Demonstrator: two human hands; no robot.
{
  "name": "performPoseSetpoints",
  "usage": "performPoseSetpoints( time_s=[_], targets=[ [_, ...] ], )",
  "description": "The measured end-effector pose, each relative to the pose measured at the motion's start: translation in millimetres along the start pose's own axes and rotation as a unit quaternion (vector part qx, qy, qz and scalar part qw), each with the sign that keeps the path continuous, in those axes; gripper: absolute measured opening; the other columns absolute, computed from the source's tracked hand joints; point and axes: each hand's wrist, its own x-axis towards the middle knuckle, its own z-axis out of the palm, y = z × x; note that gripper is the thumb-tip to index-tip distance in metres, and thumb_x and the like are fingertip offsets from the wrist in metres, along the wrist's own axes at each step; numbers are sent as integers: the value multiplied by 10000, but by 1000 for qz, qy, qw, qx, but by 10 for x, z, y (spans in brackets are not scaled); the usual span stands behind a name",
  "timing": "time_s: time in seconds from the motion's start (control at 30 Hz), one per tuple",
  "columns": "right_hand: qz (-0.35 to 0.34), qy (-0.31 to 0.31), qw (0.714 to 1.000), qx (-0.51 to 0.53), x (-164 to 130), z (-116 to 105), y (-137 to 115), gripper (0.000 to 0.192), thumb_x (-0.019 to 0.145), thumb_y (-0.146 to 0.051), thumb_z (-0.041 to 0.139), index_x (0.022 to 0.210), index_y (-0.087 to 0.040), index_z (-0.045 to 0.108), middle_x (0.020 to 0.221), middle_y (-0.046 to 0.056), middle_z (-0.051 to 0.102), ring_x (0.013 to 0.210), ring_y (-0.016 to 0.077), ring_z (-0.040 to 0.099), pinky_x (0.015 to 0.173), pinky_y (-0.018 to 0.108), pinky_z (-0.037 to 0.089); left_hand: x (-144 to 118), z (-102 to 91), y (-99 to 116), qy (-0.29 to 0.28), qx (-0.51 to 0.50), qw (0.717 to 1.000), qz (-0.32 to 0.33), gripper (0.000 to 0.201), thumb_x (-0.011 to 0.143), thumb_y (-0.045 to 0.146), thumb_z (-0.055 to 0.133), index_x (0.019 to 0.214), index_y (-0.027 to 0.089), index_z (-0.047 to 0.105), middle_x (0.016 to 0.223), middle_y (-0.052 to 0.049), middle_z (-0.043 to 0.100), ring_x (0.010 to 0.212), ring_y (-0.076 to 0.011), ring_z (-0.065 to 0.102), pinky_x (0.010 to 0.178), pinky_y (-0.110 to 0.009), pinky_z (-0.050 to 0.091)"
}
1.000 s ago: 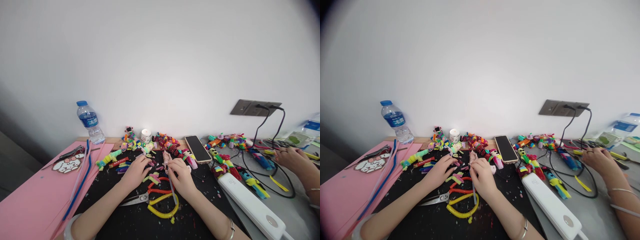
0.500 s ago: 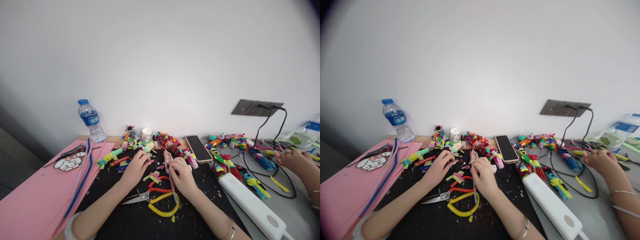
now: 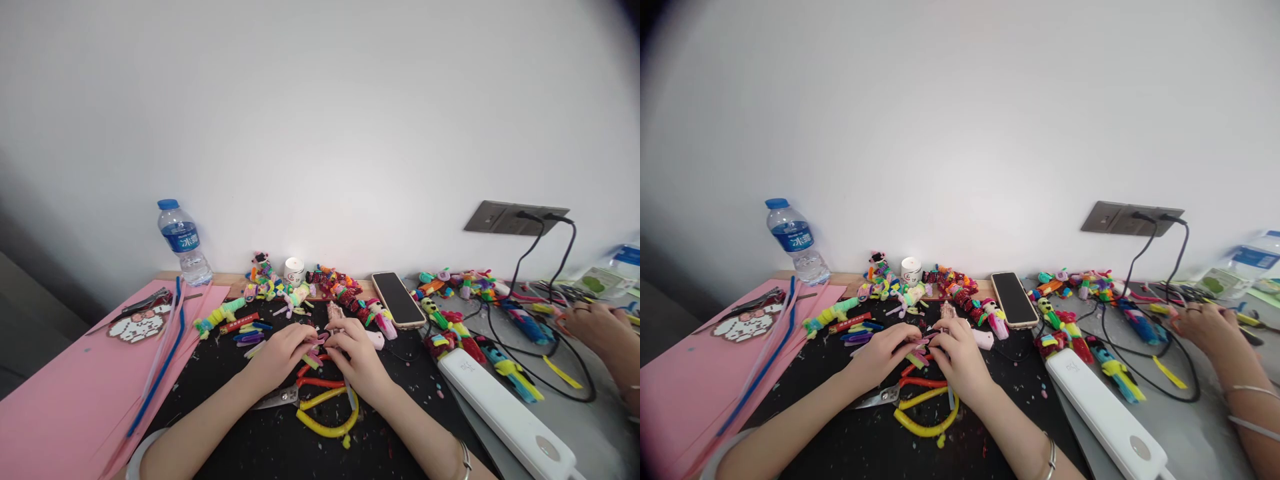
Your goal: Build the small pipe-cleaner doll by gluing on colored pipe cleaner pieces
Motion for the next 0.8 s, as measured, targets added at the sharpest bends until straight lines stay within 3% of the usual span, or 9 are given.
performPoseSetpoints(
  time_s=[0.17, 0.3, 0.53, 0.7, 0.8],
  targets=[
    [17, 0, 1000, 7, -4, -1, -11, 176, 841, -87, 574, 956, -209, 624, 1066, 76, 587, 1031, 229, 527, 880, 411, 472, -19, -11, 33, -9, 11, 1000, 26, 113, 945, 199, 457, 930, 197, 569, 888, -24, 619, 852, -160, 589, 783, -263, 468],
    [-6, -13, 1000, 2, -6, 1, -29, 153, 863, -89, 535, 895, -212, 619, 1072, 68, 588, 1024, 221, 535, 884, 394, 468, -30, 0, 33, -15, 15, 999, 39, 101, 944, 184, 463, 927, 199, 562, 889, -19, 615, 850, -154, 581, 779, -254, 460],
    [10, 49, 999, -5, -16, 16, -12, 140, 851, -92, 509, 850, -208, 587, 1067, 84, 572, 1003, 218, 555, 847, 375, 490, -33, 14, -3, 47, 8, 999, -20, 106, 929, 193, 470, 1019, 191, 525, 927, -33, 599, 844, -161, 582, 805, -282, 468],
    [15, 33, 999, -5, -35, 19, -49, 124, 837, -106, 521, 850, -214, 580, 1182, 101, 518, 1018, 215, 552, 862, 377, 487, -30, -19, 108, -40, -19, 999, -10, 115, 937, 225, 460, 976, 201, 565, 932, -29, 648, 867, -170, 605, 796, -272, 474],
    [13, 1, 1000, 2, -34, 7, -83, 140, 823, -95, 517, 874, -213, 573, 1217, 102, 503, 1061, 219, 535, 894, 377, 479, -36, -24, 155, -61, -23, 998, 3, 140, 943, 222, 437, 954, 202, 574, 943, -31, 652, 878, -171, 603, 795, -270, 471]
  ],
)
